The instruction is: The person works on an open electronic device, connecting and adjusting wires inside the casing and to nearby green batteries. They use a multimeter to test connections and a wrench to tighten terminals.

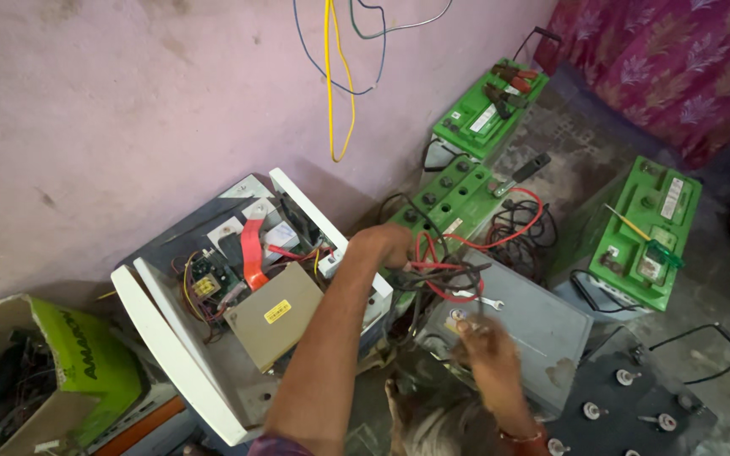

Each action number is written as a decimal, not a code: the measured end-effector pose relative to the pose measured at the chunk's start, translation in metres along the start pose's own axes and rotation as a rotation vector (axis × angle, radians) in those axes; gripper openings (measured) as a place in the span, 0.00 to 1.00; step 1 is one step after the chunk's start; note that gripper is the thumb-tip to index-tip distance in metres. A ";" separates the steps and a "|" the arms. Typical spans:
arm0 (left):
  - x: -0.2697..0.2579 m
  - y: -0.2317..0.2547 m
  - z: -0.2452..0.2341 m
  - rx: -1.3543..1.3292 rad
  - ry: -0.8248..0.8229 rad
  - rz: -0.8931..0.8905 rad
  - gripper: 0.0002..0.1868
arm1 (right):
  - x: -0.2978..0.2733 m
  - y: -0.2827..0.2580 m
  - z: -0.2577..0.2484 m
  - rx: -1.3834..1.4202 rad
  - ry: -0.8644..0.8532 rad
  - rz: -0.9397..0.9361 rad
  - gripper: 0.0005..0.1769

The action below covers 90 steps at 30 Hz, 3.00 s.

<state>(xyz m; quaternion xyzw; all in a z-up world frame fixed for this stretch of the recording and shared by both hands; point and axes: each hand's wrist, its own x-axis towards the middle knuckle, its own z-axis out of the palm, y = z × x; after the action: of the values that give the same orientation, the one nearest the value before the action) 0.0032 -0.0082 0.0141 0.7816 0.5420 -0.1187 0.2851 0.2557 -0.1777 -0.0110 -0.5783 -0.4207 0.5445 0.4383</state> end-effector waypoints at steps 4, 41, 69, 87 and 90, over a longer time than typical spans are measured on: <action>-0.007 0.002 -0.009 -0.012 -0.083 0.040 0.21 | 0.051 0.000 -0.026 -0.622 0.319 -0.804 0.08; -0.020 0.007 -0.019 -0.233 0.067 0.067 0.17 | -0.018 0.014 0.035 -0.608 0.309 -0.687 0.24; -0.013 0.012 -0.021 -0.083 0.086 0.086 0.23 | 0.010 0.158 -0.096 0.025 -0.642 0.108 0.28; 0.011 0.098 0.121 0.518 0.436 0.044 0.08 | -0.060 0.247 0.016 -1.109 -1.229 -0.198 0.20; -0.017 0.116 0.129 0.248 0.674 0.135 0.05 | -0.052 0.224 0.018 -1.086 -0.967 -0.269 0.20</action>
<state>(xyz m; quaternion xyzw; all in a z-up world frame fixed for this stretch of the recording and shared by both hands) 0.1186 -0.1243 -0.0452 0.8395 0.5341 0.0996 0.0008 0.2375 -0.2860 -0.2142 -0.3525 -0.8443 0.3954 -0.0809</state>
